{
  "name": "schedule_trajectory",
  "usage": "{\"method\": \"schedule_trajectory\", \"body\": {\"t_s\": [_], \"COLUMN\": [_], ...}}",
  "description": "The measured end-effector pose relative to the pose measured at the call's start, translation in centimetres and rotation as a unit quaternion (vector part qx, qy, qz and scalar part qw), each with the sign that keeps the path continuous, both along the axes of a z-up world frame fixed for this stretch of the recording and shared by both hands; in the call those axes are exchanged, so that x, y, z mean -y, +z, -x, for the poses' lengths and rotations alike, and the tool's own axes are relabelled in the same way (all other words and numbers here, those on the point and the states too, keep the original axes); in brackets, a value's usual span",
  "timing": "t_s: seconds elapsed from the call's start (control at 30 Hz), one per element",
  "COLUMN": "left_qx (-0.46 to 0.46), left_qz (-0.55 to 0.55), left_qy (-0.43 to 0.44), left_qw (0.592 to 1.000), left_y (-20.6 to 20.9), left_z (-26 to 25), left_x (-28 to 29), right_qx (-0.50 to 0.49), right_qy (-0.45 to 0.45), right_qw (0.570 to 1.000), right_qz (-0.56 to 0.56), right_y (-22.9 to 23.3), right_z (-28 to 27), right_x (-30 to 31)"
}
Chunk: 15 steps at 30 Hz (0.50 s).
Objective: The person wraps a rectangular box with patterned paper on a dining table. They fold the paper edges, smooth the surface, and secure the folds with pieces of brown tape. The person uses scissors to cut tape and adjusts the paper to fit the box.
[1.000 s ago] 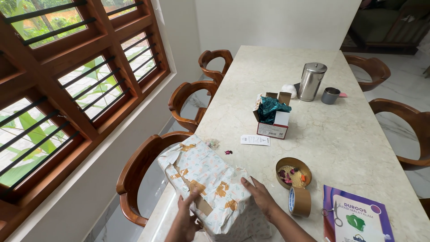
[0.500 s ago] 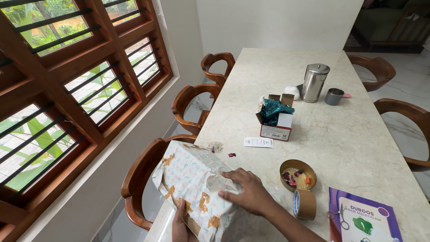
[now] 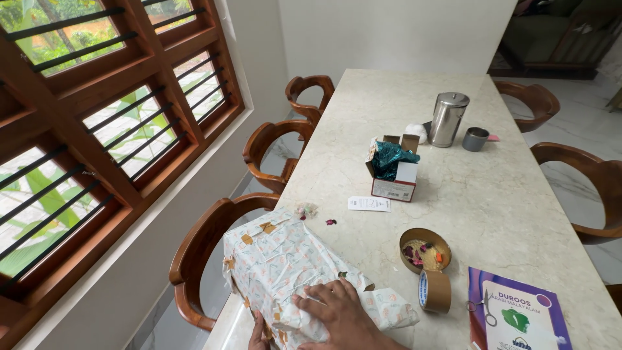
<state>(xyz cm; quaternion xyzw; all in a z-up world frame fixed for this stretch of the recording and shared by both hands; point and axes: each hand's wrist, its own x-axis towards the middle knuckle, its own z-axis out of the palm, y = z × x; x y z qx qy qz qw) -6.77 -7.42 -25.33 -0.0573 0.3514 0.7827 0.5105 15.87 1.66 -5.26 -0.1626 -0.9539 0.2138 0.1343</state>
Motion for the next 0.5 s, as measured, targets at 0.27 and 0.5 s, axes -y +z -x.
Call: {"method": "schedule_trajectory", "body": {"t_s": [0.27, 0.5], "left_qx": [0.002, -0.064], "left_qz": [0.187, 0.258], "left_qy": [-0.065, -0.066], "left_qw": [0.98, 0.962], "left_y": [-2.9, -1.6], "left_z": [1.8, 2.0], "left_x": [3.0, 4.5], "right_qx": [0.063, 0.145], "right_qy": [0.092, 0.03], "right_qw": [0.988, 0.988], "right_qz": [-0.108, 0.04], "right_y": [-1.4, 5.9], "right_z": [1.8, -2.4], "right_x": [2.6, -0.2]}}
